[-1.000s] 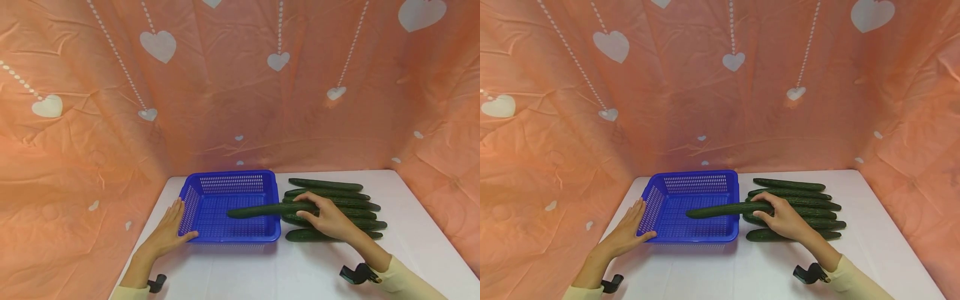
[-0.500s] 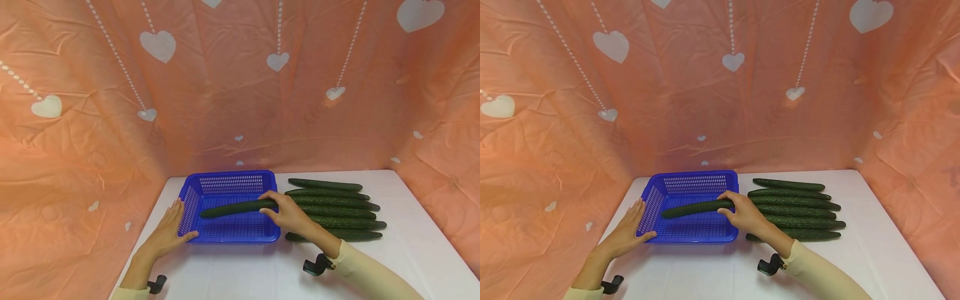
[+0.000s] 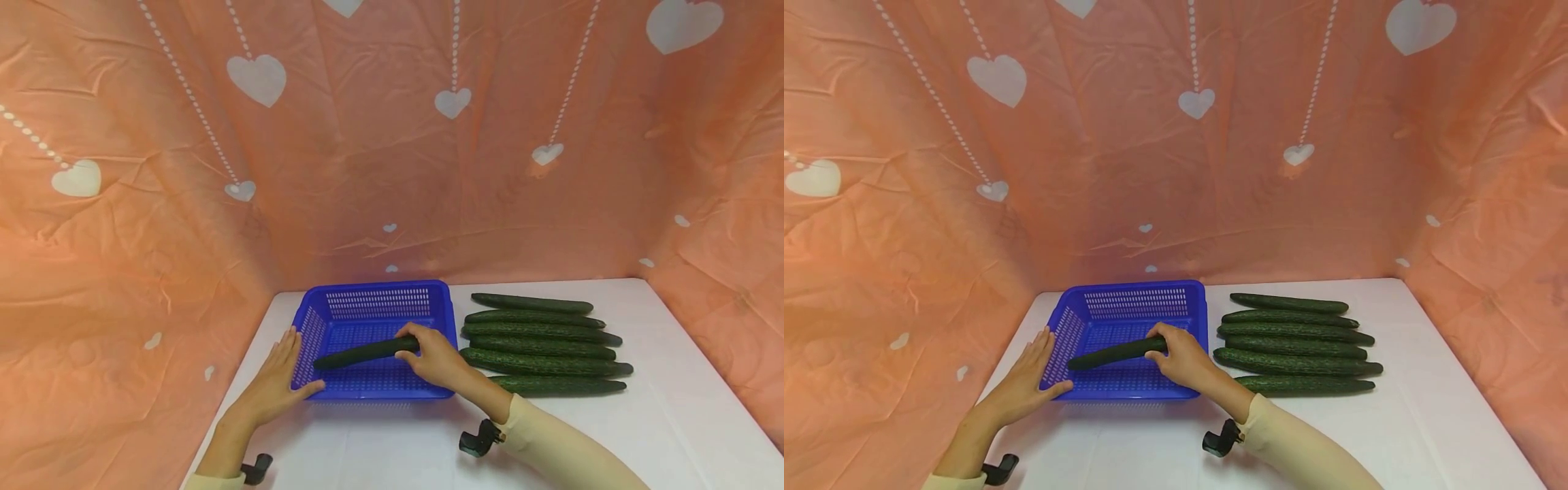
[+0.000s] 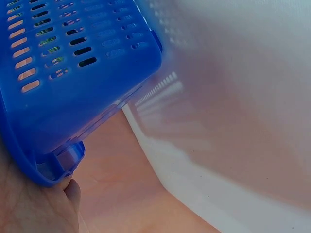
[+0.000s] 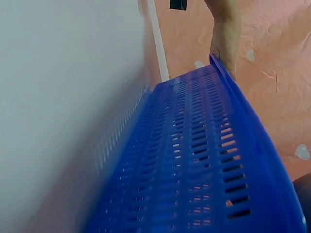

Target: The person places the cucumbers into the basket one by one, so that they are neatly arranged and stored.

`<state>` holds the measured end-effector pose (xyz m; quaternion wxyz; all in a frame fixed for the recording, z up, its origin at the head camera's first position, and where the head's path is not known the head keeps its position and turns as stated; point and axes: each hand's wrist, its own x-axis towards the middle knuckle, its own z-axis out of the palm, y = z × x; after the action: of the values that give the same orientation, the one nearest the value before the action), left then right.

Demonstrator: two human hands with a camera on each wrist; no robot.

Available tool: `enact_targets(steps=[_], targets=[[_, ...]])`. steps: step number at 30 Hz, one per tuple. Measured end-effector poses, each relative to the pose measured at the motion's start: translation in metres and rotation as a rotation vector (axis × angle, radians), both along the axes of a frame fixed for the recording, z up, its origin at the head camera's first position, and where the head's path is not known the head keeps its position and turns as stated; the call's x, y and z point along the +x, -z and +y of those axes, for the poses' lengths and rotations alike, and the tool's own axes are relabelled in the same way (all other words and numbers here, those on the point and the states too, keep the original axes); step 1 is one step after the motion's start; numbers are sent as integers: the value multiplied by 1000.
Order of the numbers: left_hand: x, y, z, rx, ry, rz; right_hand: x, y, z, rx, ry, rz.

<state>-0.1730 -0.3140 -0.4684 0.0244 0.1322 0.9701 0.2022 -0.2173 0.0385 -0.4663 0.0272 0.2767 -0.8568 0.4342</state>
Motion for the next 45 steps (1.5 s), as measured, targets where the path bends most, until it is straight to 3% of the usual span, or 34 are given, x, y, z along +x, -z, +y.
enact_targets(steps=[8, 18, 26, 35, 45], targets=[[-1, -1, 1, 8, 8, 19, 1, 0, -8, 9, -27, -29], [0, -2, 2, 8, 7, 25, 2, 0, -4, 163, -63, -55], [0, -3, 3, 3, 6, 19, 3, -8, 4, 121, -84, -38], [0, -3, 1, -2, 12, 24, 4, -33, 50, 85, 39, 99], [0, 1, 1, 11, 10, 29, 8, -29, 116, 132, 130, 174]])
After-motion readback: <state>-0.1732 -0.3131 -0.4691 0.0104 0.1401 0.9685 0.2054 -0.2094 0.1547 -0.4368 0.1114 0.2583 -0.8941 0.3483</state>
